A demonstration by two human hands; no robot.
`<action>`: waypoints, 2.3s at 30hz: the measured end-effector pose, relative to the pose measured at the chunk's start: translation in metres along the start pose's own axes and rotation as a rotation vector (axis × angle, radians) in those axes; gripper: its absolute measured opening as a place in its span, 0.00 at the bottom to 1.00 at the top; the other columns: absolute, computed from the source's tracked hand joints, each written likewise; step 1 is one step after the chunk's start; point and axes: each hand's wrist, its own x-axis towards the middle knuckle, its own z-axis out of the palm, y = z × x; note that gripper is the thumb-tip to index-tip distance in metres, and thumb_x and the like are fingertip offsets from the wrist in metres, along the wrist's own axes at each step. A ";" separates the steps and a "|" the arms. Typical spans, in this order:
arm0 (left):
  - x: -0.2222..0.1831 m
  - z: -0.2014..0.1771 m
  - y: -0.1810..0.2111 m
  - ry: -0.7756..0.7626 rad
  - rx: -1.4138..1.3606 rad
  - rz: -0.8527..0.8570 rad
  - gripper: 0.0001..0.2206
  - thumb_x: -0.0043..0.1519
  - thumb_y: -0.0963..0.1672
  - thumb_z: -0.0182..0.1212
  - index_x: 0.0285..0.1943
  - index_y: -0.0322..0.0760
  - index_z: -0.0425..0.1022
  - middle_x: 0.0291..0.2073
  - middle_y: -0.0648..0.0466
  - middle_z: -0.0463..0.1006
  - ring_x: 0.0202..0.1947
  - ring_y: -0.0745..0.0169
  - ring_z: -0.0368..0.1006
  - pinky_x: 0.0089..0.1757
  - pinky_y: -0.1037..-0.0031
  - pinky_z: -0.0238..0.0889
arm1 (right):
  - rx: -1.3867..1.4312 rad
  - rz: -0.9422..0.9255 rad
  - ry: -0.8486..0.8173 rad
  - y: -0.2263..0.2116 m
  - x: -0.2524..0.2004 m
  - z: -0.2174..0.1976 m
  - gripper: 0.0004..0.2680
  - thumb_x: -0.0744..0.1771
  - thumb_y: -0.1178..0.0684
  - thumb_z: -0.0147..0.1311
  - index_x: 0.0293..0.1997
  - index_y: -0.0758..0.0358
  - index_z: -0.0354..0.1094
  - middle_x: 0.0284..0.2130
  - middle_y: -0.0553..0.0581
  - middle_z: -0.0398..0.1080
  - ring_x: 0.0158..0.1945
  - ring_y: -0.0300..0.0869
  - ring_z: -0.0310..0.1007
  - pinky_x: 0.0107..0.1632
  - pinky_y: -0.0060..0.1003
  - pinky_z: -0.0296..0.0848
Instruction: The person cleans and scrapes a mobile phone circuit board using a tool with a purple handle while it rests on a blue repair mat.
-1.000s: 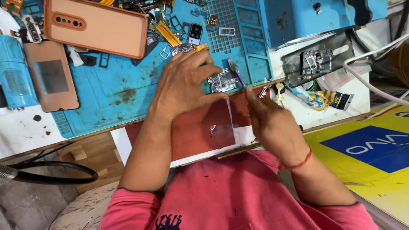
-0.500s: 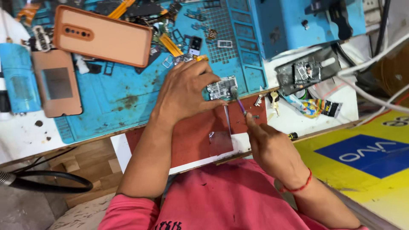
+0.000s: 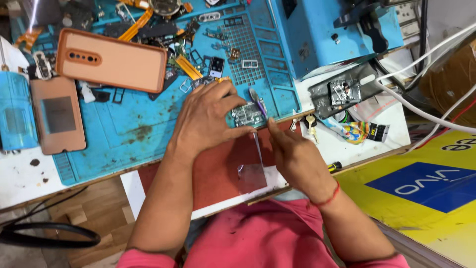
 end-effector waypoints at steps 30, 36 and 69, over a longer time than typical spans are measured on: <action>-0.006 0.004 -0.009 0.018 0.056 0.038 0.24 0.43 0.54 0.81 0.40 0.38 0.82 0.37 0.52 0.73 0.41 0.49 0.73 0.44 0.58 0.66 | -0.086 -0.051 0.111 0.013 -0.039 0.000 0.23 0.64 0.67 0.48 0.68 0.56 0.65 0.33 0.59 0.71 0.33 0.55 0.73 0.36 0.48 0.72; -0.005 0.006 -0.006 0.057 0.074 0.045 0.25 0.42 0.55 0.81 0.41 0.37 0.81 0.37 0.53 0.73 0.41 0.50 0.73 0.44 0.58 0.65 | -0.105 -0.093 0.084 0.007 -0.035 0.004 0.23 0.63 0.67 0.51 0.67 0.57 0.67 0.32 0.60 0.70 0.29 0.56 0.72 0.34 0.48 0.71; -0.004 0.007 -0.006 0.035 0.096 0.024 0.29 0.40 0.57 0.80 0.44 0.39 0.81 0.36 0.53 0.73 0.43 0.51 0.73 0.45 0.59 0.65 | -0.010 -0.124 0.058 0.002 -0.029 0.003 0.22 0.64 0.66 0.50 0.66 0.59 0.67 0.35 0.60 0.73 0.33 0.57 0.73 0.36 0.48 0.73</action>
